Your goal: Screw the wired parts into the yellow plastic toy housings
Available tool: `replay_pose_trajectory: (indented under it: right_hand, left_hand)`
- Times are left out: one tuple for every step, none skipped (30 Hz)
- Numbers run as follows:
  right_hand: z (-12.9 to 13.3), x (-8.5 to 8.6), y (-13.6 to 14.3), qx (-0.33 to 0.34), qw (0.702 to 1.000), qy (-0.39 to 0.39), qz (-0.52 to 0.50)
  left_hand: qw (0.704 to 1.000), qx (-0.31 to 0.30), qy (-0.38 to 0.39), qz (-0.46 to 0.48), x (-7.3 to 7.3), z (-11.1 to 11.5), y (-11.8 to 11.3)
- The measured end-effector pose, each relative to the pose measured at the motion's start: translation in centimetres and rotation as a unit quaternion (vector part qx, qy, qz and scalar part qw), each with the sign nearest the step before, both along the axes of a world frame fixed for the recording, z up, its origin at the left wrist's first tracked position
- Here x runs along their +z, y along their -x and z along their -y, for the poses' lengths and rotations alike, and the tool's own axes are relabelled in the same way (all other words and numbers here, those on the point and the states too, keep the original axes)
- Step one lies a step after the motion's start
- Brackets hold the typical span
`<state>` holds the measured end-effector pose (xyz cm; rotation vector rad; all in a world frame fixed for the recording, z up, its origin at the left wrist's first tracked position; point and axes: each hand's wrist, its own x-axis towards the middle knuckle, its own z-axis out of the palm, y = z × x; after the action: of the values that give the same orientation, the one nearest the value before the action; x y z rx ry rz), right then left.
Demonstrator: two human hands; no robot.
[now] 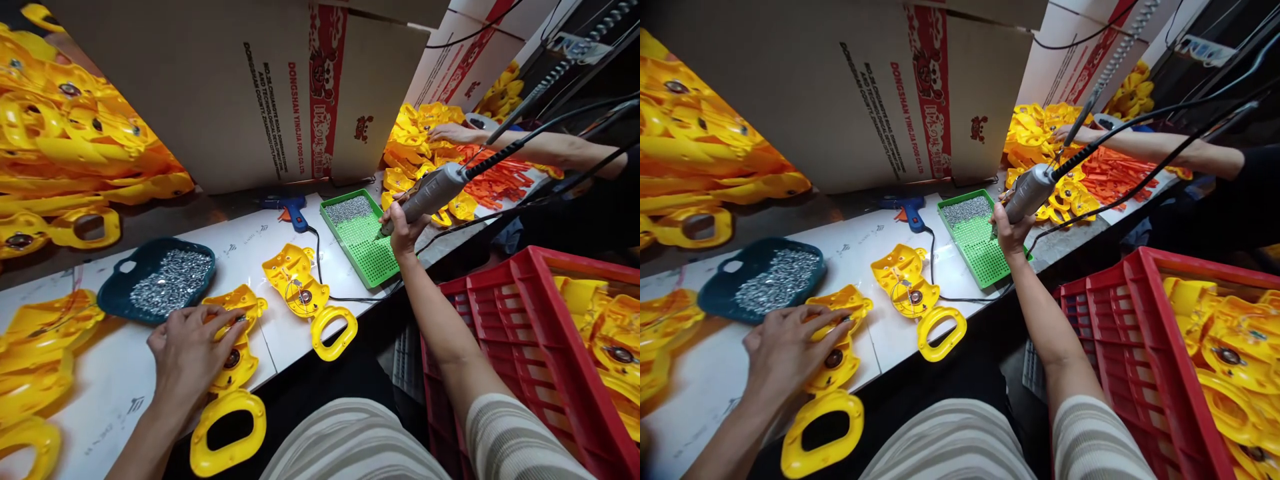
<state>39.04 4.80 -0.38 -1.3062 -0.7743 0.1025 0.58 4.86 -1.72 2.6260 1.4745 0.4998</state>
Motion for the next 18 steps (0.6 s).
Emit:
replay_pose_trajectory:
  right_hand:
    - [-0.1, -0.1, -0.06, 0.0, 1.0, -0.002, 0.001]
    - [-0.16, -0.2, -0.12, 0.001, 1.0, -0.002, 0.002]
    - [-0.2, -0.29, -0.17, 0.002, 1.0, -0.002, 0.002]
    - [-0.22, -0.38, -0.22, 0.002, 1.0, -0.002, 0.001]
    - [-0.22, -0.46, -0.27, 0.003, 1.0, -0.002, -0.001]
    - [-0.22, -0.52, -0.31, 0.004, 1.0, -0.005, -0.002]
    - [-0.22, -0.57, -0.35, 0.006, 1.0, -0.009, -0.005]
    - [-0.22, -0.61, -0.38, 0.009, 1.0, -0.017, -0.008]
    - [-0.22, -0.63, -0.4, 0.012, 0.999, -0.027, -0.013]
    - [-0.22, -0.63, -0.42, 0.017, 0.999, -0.037, -0.017]
    - [-0.22, -0.63, -0.41, 0.022, 0.998, -0.046, -0.021]
    - [-0.22, -0.61, -0.38, 0.027, 0.998, -0.053, -0.024]
    - [-0.22, -0.6, -0.33, 0.032, 0.997, -0.058, -0.027]
    - [-0.22, -0.6, -0.26, 0.036, 0.997, -0.062, -0.03]
    - [-0.23, -0.61, -0.18, 0.04, 0.996, -0.066, -0.033]
    - [-0.25, -0.65, -0.12, 0.044, 0.996, -0.07, -0.037]
    - [-0.29, -0.72, -0.07, 0.047, 0.995, -0.074, -0.04]
    - [-0.34, -0.79, -0.05, 0.049, 0.995, -0.074, -0.041]
  left_hand:
    - [1.0, 0.002, -0.005, -0.002, 0.04, 0.04, -0.05]
    - [1.0, 0.005, -0.01, -0.006, 0.07, 0.09, -0.09]
    - [1.0, 0.007, -0.015, -0.01, 0.1, 0.15, -0.14]
    - [1.0, 0.007, -0.018, -0.014, 0.11, 0.2, -0.18]
    - [1.0, 0.007, -0.019, -0.017, 0.1, 0.24, -0.2]
    - [1.0, 0.004, -0.017, -0.02, 0.08, 0.26, -0.21]
    - [1.0, 0.003, -0.014, -0.02, 0.05, 0.26, -0.21]
    - [1.0, 0.004, -0.013, -0.019, 0.01, 0.24, -0.2]
    - [1.0, 0.005, -0.011, -0.017, -0.02, 0.21, -0.18]
    - [1.0, 0.008, -0.011, -0.014, -0.04, 0.18, -0.17]
    - [1.0, 0.01, -0.01, -0.012, -0.05, 0.14, -0.15]
    - [1.0, 0.01, -0.008, -0.009, -0.05, 0.11, -0.15]
    - [1.0, 0.012, -0.007, -0.005, -0.05, 0.07, -0.15]
    - [1.0, 0.014, -0.005, -0.002, -0.05, 0.03, -0.14]
    - [1.0, 0.015, -0.004, 0.003, -0.07, -0.02, -0.1]
    - [1.0, 0.014, -0.003, 0.008, -0.12, -0.09, -0.02]
    - [1.0, 0.013, -0.001, 0.011, -0.2, -0.16, 0.1]
    - [1.0, 0.016, 0.0, 0.011, -0.3, -0.24, 0.28]
